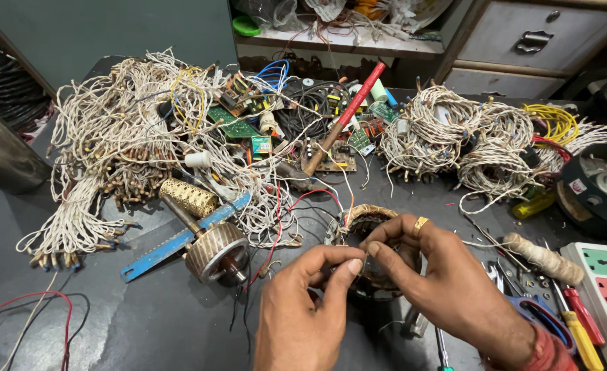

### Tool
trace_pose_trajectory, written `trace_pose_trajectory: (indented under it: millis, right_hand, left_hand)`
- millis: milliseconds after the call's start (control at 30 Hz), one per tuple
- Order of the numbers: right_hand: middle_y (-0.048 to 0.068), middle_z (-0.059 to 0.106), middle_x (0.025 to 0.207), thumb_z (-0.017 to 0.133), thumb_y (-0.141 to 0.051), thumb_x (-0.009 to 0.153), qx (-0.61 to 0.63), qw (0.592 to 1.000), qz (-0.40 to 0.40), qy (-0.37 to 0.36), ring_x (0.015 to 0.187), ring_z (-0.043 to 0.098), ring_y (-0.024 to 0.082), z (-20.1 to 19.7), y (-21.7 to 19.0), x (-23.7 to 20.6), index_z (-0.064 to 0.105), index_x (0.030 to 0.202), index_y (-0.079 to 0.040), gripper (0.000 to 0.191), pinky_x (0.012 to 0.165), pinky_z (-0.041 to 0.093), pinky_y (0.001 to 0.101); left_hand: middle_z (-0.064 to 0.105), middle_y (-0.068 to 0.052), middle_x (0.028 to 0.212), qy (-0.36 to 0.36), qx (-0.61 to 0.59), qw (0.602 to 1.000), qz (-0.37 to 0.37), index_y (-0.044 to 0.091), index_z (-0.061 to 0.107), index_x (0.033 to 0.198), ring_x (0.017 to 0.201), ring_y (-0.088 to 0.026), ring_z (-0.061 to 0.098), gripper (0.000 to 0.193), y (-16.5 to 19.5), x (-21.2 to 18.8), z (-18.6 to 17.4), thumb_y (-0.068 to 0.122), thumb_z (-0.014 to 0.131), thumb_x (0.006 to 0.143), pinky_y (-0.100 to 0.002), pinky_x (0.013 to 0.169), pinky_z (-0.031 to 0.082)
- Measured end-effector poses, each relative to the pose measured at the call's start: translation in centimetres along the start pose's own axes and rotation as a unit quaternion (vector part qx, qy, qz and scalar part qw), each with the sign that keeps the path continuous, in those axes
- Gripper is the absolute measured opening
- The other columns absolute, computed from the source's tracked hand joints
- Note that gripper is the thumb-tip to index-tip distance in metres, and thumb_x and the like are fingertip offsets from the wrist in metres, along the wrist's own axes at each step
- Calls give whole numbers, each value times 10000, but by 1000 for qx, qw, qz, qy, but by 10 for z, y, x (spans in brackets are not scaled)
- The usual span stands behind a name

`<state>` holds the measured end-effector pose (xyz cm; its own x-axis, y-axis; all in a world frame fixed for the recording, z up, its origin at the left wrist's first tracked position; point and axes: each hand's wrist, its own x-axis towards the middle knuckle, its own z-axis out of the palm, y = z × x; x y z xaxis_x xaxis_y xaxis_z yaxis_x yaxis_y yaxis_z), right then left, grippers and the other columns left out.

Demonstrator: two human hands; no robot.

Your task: The person works on a circular electrical component, stripping and twisting wires with their hands and using scissors to trim wire ends. They repeatedly insert and adjust wires into the component's slots.

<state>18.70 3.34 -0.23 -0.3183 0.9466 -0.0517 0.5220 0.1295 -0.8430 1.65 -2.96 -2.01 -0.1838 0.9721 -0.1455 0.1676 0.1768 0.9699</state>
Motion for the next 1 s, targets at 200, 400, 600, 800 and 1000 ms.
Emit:
trace_pose_trajectory:
  millis: [200, 400, 600, 800, 1000]
  right_hand:
    - [69, 774, 899, 668, -107, 894, 141, 987, 69, -23, 831, 748, 149, -1, 8, 2, 665, 1048, -11, 182, 756, 624, 307]
    - [63, 704, 952, 647, -16, 885, 98, 995, -30, 7, 931, 711, 130, 5, 3, -1, 588, 1042, -33, 169, 812, 592, 283]
    - [20, 749, 893, 653, -55, 933, -161, 984, 72, 18, 825, 701, 149, 10, -9, -6, 601, 1066, -70, 143, 729, 559, 307]
    - [55, 696, 936, 653, -36, 889, 71, 997, 20, 5, 899, 690, 97, 12, 1, 0, 585, 1027, -38, 155, 797, 590, 272]
    - [45, 723, 978, 701, -114, 875, 38, 998, 54, 23, 946, 694, 85, 11, 8, 1, 602, 1131, -69, 279, 815, 571, 260]
  left_hand:
    - [821, -3, 828, -24, -62, 996, -63, 106, 749, 1053, 618, -68, 633, 197, 15, 4, 3, 191, 637, 915, -277, 600, 535]
    - [824, 4, 804, -17, 12, 998, -61, 130, 737, 1058, 694, -47, 753, 203, 19, 1, -2, 205, 627, 904, -248, 663, 569]
    - [826, 24, 842, -9, 95, 994, -62, 188, 744, 1086, 770, -53, 780, 199, 9, 2, 0, 296, 662, 941, -264, 706, 574]
    - [861, 64, 972, 32, 3, 999, -27, 216, 785, 1188, 748, -155, 763, 295, 0, 3, -5, 295, 708, 914, -307, 648, 581]
    - [819, -1, 833, 55, 220, 960, -163, 183, 806, 964, 764, -140, 787, 450, 11, 0, -23, 599, 762, 800, -326, 763, 581]
